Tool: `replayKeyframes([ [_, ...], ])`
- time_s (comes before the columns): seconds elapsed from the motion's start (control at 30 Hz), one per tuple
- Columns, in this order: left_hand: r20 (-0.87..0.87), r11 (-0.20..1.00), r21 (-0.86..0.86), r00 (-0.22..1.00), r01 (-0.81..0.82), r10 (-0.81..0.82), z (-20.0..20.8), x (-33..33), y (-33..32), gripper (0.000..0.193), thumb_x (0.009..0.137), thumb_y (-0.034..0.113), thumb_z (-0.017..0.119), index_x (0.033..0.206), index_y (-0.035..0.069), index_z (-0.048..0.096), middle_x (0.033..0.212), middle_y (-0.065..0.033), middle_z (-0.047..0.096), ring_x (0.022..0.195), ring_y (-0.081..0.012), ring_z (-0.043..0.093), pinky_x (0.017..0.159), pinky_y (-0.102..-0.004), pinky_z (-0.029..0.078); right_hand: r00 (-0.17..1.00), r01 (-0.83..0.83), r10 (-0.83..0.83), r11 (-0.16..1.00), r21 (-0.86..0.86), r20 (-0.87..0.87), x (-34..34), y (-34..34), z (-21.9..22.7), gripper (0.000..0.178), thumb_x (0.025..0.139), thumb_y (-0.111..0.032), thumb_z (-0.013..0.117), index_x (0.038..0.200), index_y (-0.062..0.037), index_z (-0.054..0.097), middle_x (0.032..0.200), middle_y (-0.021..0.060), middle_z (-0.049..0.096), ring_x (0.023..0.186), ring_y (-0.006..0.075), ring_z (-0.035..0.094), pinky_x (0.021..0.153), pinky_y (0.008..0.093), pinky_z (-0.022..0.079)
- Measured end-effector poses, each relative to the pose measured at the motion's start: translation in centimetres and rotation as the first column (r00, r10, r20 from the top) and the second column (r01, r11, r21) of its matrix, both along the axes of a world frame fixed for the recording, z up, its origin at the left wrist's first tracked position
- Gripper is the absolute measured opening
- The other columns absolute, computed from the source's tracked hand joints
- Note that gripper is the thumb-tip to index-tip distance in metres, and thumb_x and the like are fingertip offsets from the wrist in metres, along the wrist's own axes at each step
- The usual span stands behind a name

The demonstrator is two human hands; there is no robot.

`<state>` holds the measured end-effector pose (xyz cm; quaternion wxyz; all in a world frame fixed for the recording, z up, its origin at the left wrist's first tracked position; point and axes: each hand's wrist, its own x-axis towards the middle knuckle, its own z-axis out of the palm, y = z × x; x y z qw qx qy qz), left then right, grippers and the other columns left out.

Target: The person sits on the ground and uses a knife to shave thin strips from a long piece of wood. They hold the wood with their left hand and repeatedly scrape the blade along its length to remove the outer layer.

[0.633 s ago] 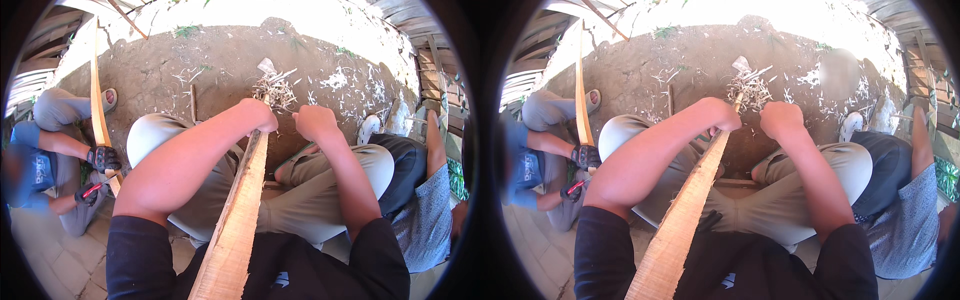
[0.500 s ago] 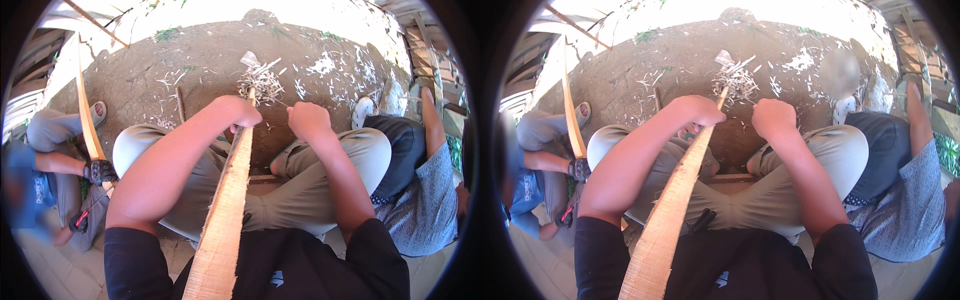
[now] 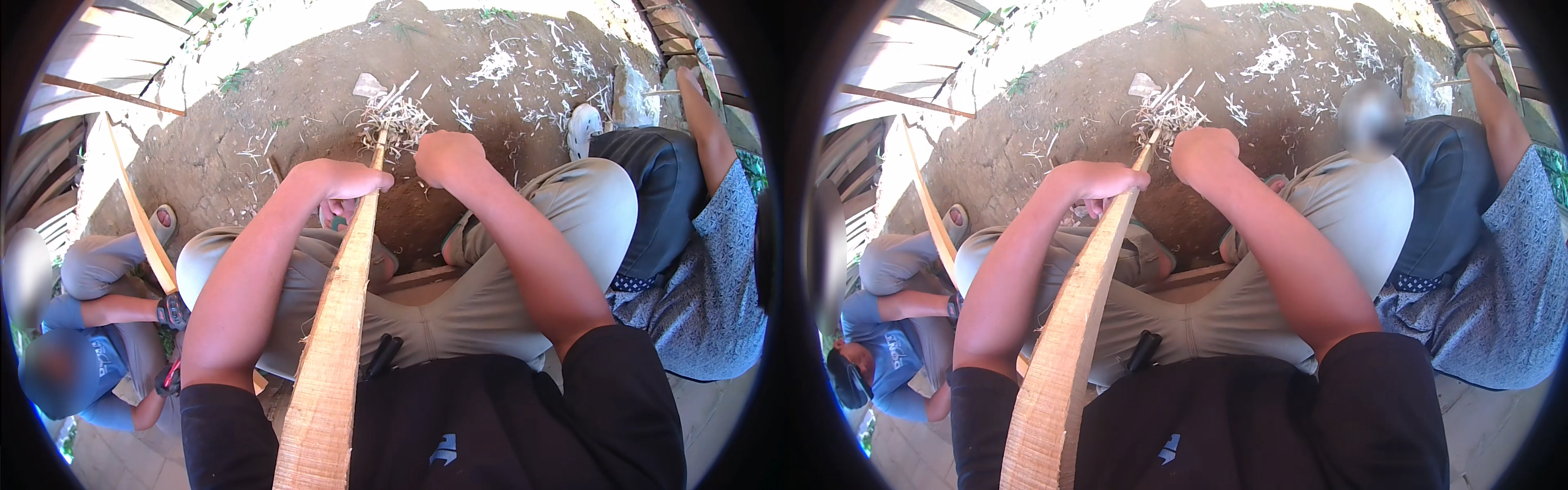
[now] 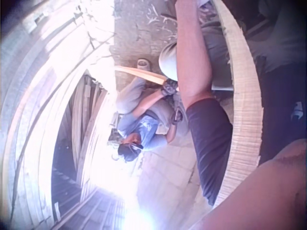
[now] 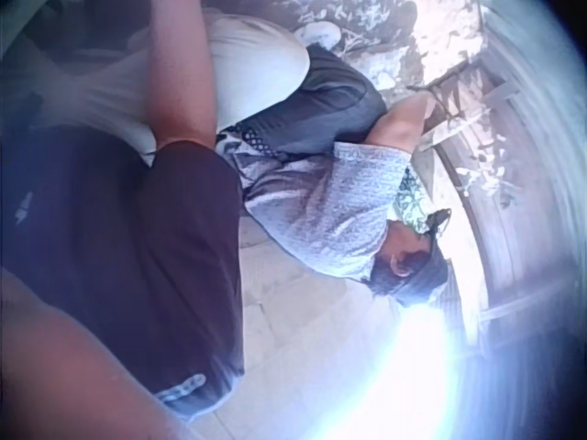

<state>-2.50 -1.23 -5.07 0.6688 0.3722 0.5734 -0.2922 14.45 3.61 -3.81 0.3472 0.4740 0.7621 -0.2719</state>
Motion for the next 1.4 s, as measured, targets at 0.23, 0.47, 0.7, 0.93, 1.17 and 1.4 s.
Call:
replayKeyframes([
  [0.23, -0.058, 0.997, 0.068, 0.998, -0.035, 0.039, -0.1, 0.7, -0.1, 0.050, 0.085, 0.045, 0.043, 0.097, -0.002, 0.057, 0.080, -0.0149, 0.062, 0.065, -0.0235, 0.064, 0.063, -0.0345, 0.055, 1.000, 0.018, -0.016, 0.996, 0.091, -0.023, 0.2, 1.0, 0.5, 0.031, 0.091, -0.031, 0.053, 0.098, -0.0047, 0.069, 0.102, 0.0134, 0.069, 0.096, 0.0289, 0.067, 0.080, 0.0399, 0.054],
  [0.47, -0.068, 0.994, 0.109, 0.997, -0.013, 0.020, 0.7, 1.4, 0.0, 0.050, 0.086, 0.038, 0.042, 0.105, -0.006, 0.055, 0.087, -0.0204, 0.063, 0.071, -0.0290, 0.066, 0.073, -0.0398, 0.058, 1.000, 0.012, -0.009, 0.994, 0.107, -0.022, -0.7, -0.2, -0.5, 0.025, 0.084, -0.008, 0.059, 0.108, -0.0062, 0.069, 0.110, 0.0093, 0.068, 0.101, 0.0257, 0.066, 0.079, 0.0354, 0.056],
  [0.7, -0.081, 1.000, 0.017, 0.997, -0.019, 0.020, 0.2, 1.2, -0.1, 0.052, 0.085, 0.048, 0.040, 0.104, 0.002, 0.054, 0.090, -0.0124, 0.052, 0.075, -0.0296, 0.058, 0.067, -0.0487, 0.052, 0.998, -0.027, 0.025, 0.999, 0.042, 0.052, -1.0, -1.7, -2.9, 0.027, 0.083, -0.008, 0.064, 0.109, -0.0059, 0.068, 0.116, 0.0082, 0.066, 0.103, 0.0248, 0.065, 0.077, 0.0355, 0.057],
  [0.93, -0.081, 0.999, 0.045, 0.996, 0.029, -0.026, 0.4, 1.2, 0.0, 0.049, 0.087, 0.041, 0.039, 0.109, 0.000, 0.052, 0.093, -0.0144, 0.060, 0.081, -0.0264, 0.062, 0.073, -0.0429, 0.054, 0.996, -0.030, 0.028, 0.999, 0.023, 0.082, -0.8, -2.3, -4.7, 0.029, 0.081, -0.008, 0.067, 0.109, -0.0067, 0.068, 0.115, 0.0063, 0.066, 0.104, 0.0229, 0.065, 0.073, 0.0356, 0.059],
  [1.17, -0.083, 0.996, 0.065, 0.995, 0.059, -0.053, 0.0, 1.4, 0.2, 0.054, 0.086, 0.040, 0.041, 0.121, 0.000, 0.051, 0.103, -0.0149, 0.065, 0.090, -0.0234, 0.064, 0.079, -0.0379, 0.052, 0.997, 0.064, -0.063, 0.997, 0.049, -0.036, -0.4, -1.8, -9.6, 0.029, 0.079, -0.010, 0.067, 0.108, -0.0079, 0.069, 0.114, 0.0056, 0.067, 0.100, 0.0228, 0.067, 0.071, 0.0375, 0.058],
  [1.4, -0.049, 0.992, 0.088, 0.995, 0.091, -0.087, 0.2, 1.1, 0.3, 0.051, 0.086, 0.041, 0.042, 0.115, 0.002, 0.056, 0.099, -0.0125, 0.064, 0.087, -0.0215, 0.060, 0.075, -0.0343, 0.049, 0.993, -0.094, 0.091, 0.995, 0.034, 0.073, -1.8, -0.9, -6.4, 0.029, 0.071, -0.011, 0.072, 0.100, -0.0116, 0.073, 0.100, 0.0012, 0.070, 0.083, 0.0182, 0.069, 0.058, 0.0359, 0.056],
])
